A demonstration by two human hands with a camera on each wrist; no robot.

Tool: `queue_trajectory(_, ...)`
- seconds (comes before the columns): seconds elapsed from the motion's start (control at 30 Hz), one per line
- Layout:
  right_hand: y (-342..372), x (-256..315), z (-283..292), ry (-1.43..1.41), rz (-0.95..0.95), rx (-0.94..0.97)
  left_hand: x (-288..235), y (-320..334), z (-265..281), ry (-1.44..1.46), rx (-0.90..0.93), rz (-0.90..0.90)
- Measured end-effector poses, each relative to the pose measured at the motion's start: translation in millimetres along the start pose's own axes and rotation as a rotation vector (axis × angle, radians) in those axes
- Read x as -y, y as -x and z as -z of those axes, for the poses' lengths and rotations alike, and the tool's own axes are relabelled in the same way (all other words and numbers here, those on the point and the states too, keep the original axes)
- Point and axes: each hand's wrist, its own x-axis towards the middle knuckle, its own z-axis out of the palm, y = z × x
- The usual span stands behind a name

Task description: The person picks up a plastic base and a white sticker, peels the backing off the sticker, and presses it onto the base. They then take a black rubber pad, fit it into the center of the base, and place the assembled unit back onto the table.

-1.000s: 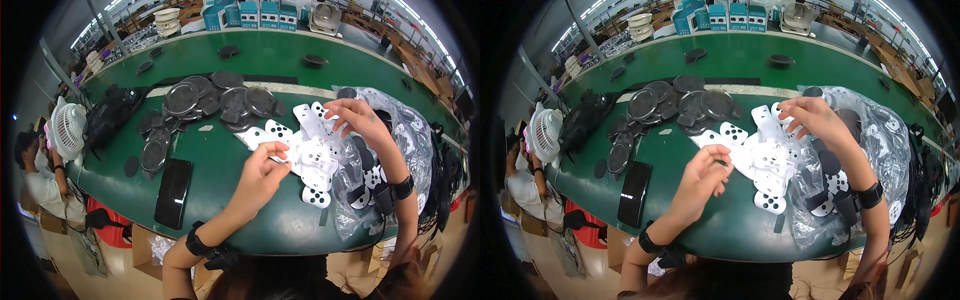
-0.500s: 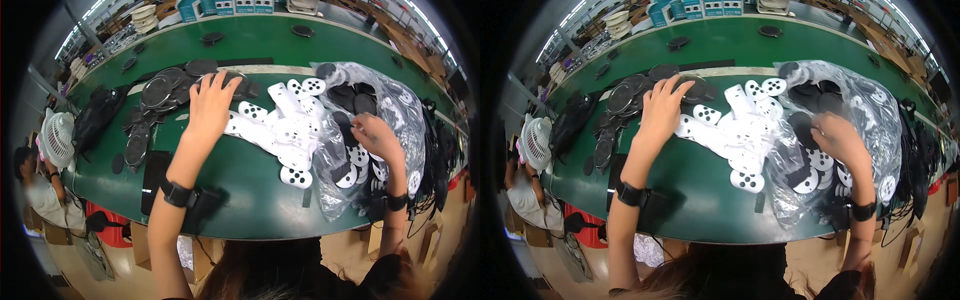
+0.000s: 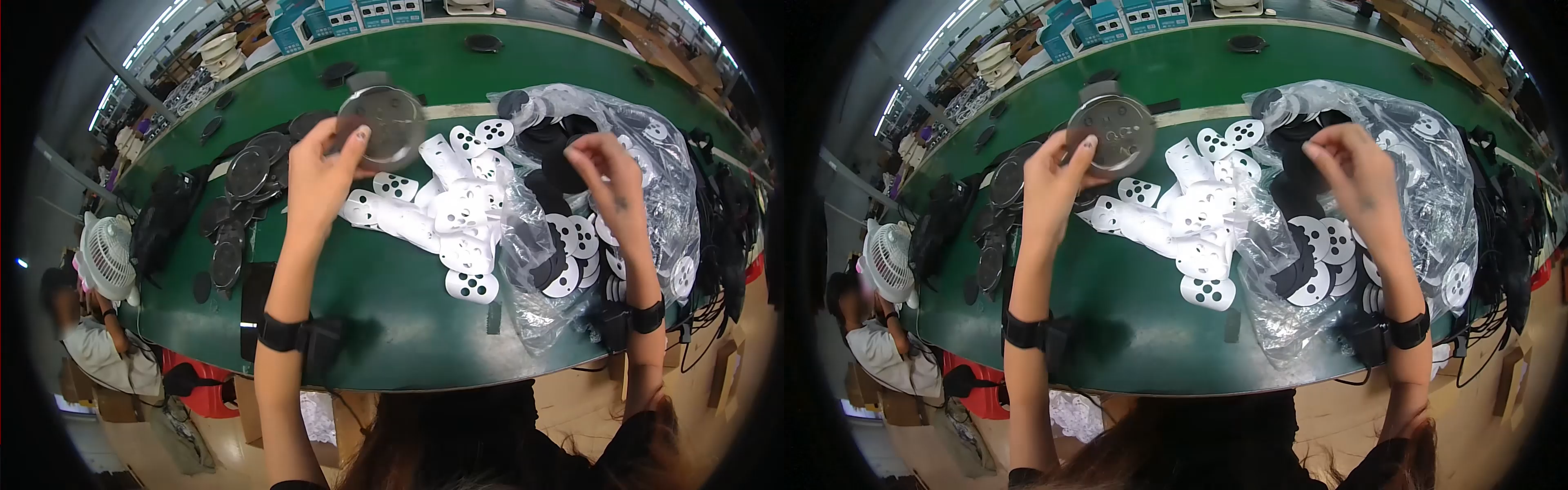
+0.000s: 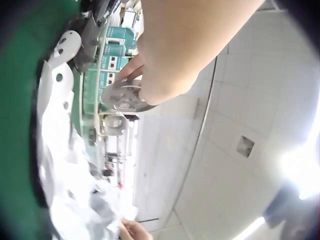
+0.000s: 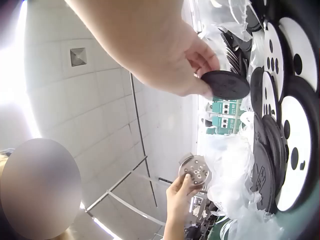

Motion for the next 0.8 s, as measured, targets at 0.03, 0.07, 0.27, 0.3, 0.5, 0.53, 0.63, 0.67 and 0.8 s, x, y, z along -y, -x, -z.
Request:
queue_trajectory(0.03,-1,0,0,-0.155,-0.01,-0.048,-8,9,-3,0.433,0.079,0.249)
queue_trajectory(0.07,-1,6,1,-0.335,-0.039,-0.06,-13,19,-6,0.431,0.08,0.248)
queue_trajectory(0.27,13,44,-1,-1.009,-0.399,0.286,-25,58,-20,0.947,0.353,0.454)
queue_trajectory(0.3,16,48,-8,-1.047,-0.416,0.29,-29,62,-23,0.977,0.395,0.455)
queue_trajectory(0.5,27,62,-17,-0.943,-0.449,0.414,-33,82,-32,0.996,0.549,0.41)
queue_trajectory(0.53,28,63,-17,-0.914,-0.449,0.457,-34,81,-29,1.056,0.561,0.494)
queue_trajectory(0.63,34,67,-23,-0.88,-0.398,0.457,-23,84,-29,1.066,0.575,0.626)
queue_trajectory(0.67,35,68,-26,-0.853,-0.314,0.401,-22,84,-29,0.965,0.58,0.612)
queue_trajectory(0.8,34,65,-18,-0.849,-0.356,0.274,-25,90,-31,0.873,0.498,0.454)
